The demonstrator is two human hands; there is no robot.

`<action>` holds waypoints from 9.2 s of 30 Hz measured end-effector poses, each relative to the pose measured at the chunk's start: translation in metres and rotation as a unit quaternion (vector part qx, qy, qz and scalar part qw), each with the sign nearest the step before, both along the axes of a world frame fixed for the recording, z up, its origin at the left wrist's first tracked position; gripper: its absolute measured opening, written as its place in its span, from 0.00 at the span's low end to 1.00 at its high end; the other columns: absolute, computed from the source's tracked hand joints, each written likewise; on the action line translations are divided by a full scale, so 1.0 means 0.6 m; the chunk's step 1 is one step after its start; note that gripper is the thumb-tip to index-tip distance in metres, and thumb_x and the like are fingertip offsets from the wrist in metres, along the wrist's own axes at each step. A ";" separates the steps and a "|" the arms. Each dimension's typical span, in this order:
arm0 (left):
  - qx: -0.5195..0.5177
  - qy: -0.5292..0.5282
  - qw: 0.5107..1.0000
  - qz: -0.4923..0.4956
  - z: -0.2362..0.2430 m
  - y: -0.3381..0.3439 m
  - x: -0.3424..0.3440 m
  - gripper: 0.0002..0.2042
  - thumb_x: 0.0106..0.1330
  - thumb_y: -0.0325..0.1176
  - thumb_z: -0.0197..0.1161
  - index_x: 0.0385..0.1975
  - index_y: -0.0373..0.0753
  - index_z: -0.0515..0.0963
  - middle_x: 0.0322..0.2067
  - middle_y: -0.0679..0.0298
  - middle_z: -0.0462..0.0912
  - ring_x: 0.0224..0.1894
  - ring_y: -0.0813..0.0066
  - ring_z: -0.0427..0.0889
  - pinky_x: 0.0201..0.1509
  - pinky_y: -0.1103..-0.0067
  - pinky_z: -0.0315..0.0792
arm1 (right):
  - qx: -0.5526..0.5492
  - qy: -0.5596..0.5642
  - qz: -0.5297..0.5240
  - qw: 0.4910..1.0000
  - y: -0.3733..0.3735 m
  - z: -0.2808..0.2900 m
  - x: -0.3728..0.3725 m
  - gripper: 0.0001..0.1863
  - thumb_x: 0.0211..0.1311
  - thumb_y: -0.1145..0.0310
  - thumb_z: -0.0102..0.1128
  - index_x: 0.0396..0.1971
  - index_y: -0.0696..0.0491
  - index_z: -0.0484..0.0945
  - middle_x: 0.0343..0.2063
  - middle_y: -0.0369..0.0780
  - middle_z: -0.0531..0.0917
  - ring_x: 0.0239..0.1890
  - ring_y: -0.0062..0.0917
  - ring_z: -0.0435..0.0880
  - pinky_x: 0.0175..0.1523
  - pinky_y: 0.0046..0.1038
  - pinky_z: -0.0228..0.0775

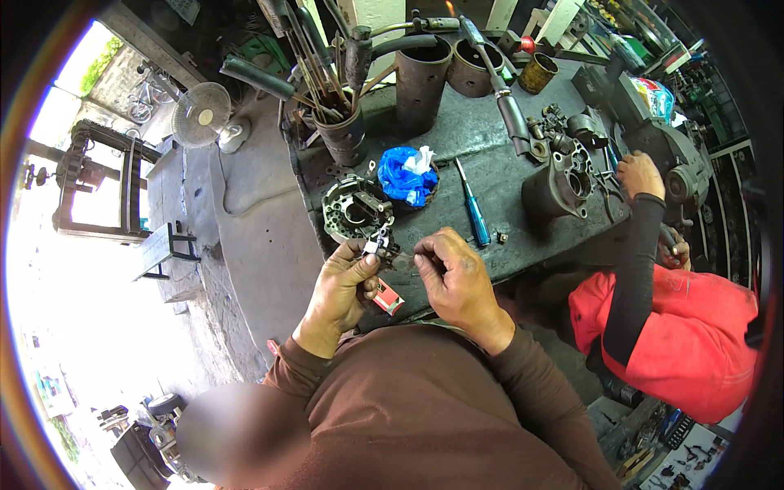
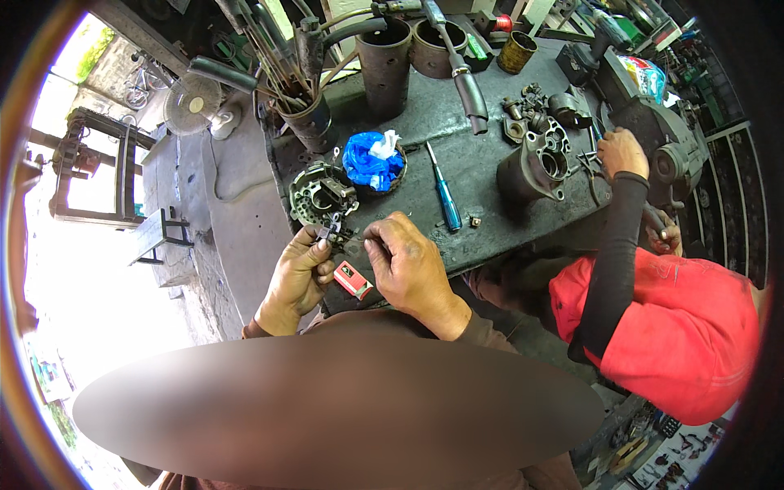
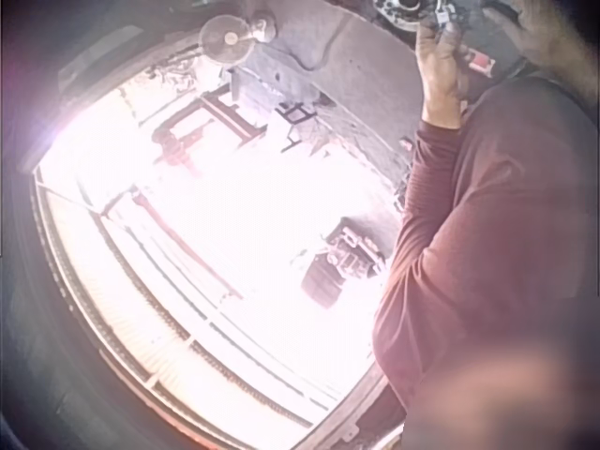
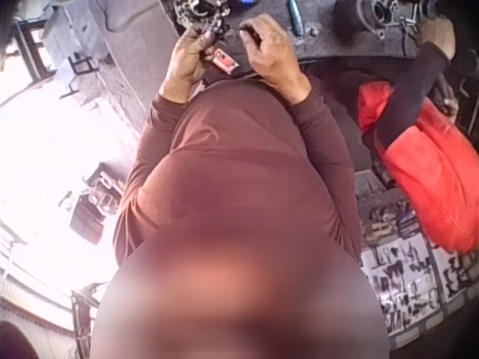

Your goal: The person manipulates small mechanical components on a workbench, using a screwdriver and a blowtorch to adjust and heat parts. They repeatedly handle the components, turning them over and applying heat while another person works nearby.

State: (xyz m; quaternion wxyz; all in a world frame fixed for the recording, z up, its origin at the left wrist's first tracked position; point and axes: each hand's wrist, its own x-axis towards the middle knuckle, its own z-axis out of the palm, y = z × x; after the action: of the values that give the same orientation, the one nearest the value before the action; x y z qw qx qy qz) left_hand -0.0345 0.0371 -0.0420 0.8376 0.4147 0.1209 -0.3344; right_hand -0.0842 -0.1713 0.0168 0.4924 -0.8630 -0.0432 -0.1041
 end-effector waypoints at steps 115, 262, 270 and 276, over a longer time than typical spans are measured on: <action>0.107 -0.324 0.934 0.105 0.024 -0.006 -0.020 0.18 0.63 0.20 0.77 0.48 0.35 0.75 0.42 0.62 0.84 0.46 0.77 0.84 0.53 0.78 0.81 | 0.202 0.166 -0.057 0.964 0.063 0.023 -0.020 0.07 0.70 0.76 0.64 0.43 0.63 0.84 0.35 0.43 0.88 0.38 0.22 0.85 0.44 0.28 0.77; 0.145 -0.247 0.958 -0.014 0.018 0.016 -0.002 0.20 0.63 0.21 0.76 0.52 0.29 0.76 0.46 0.55 0.88 0.46 0.69 0.88 0.53 0.74 0.85 | 0.195 0.220 -0.090 0.952 0.054 -0.001 -0.018 0.08 0.69 0.72 0.67 0.34 0.63 0.84 0.25 0.31 0.83 0.28 0.10 0.74 0.32 0.21 0.66; 0.018 -0.195 0.980 0.032 0.019 0.007 -0.005 0.23 0.64 0.17 0.74 0.57 0.34 0.73 0.46 0.58 0.86 0.46 0.70 0.87 0.53 0.75 0.85 | 0.235 0.170 -0.108 0.951 0.065 -0.002 -0.016 0.06 0.68 0.74 0.68 0.34 0.63 0.85 0.24 0.32 0.83 0.29 0.10 0.75 0.33 0.21 0.69; 0.039 -0.215 0.975 0.036 0.024 0.005 -0.004 0.25 0.63 0.16 0.74 0.57 0.35 0.72 0.46 0.59 0.85 0.46 0.71 0.87 0.53 0.75 0.85 | 0.222 0.174 -0.109 0.953 0.067 0.002 -0.016 0.07 0.68 0.74 0.69 0.35 0.63 0.85 0.24 0.33 0.84 0.29 0.10 0.75 0.33 0.21 0.69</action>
State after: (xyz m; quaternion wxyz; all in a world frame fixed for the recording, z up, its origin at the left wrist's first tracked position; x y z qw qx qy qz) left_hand -0.0371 0.0399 -0.0273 0.8384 0.5049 -0.0340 -0.2024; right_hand -0.0937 -0.1312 0.0179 0.6572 -0.7360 0.1617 -0.0123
